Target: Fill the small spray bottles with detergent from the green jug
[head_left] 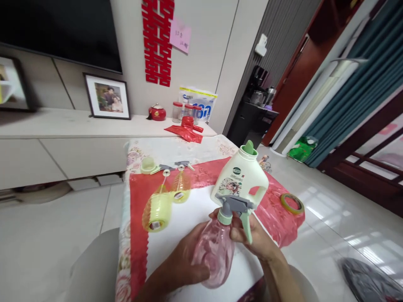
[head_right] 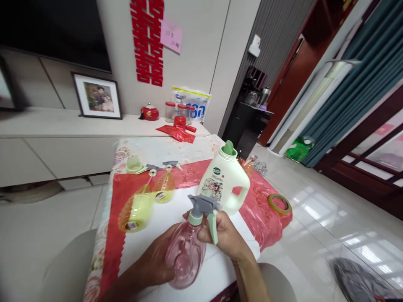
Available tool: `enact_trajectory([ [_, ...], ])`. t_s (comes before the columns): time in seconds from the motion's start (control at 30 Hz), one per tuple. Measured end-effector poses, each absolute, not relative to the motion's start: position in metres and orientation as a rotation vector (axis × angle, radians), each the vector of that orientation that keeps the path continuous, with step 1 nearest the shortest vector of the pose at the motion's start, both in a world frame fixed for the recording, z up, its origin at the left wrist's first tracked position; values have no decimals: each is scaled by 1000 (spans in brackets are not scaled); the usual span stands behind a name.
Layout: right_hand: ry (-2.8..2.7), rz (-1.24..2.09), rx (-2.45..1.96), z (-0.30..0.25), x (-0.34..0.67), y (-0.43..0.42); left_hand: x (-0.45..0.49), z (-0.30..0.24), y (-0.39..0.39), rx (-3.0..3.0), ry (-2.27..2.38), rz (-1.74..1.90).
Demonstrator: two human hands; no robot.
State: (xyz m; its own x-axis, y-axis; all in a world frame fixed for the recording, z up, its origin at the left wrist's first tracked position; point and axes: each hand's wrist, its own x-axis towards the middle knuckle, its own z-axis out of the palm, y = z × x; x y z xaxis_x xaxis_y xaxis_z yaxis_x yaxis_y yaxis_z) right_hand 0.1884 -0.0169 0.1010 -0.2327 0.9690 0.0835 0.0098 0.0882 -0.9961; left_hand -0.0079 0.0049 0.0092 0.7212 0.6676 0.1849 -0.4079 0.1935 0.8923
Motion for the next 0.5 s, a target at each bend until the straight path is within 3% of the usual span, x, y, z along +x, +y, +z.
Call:
enact_trajectory([
  [0.17, -1338, 1236, -1090, 94, 197, -31, -5, 4, 3, 1073, 203, 672],
  [0.37, -1056, 787, -1027, 116, 250, -57, -5, -34, 14, 1242, 433, 696],
  [0.5, -832, 401, -1216, 149, 310, -52, -4, -36, 13, 1222, 505, 715],
])
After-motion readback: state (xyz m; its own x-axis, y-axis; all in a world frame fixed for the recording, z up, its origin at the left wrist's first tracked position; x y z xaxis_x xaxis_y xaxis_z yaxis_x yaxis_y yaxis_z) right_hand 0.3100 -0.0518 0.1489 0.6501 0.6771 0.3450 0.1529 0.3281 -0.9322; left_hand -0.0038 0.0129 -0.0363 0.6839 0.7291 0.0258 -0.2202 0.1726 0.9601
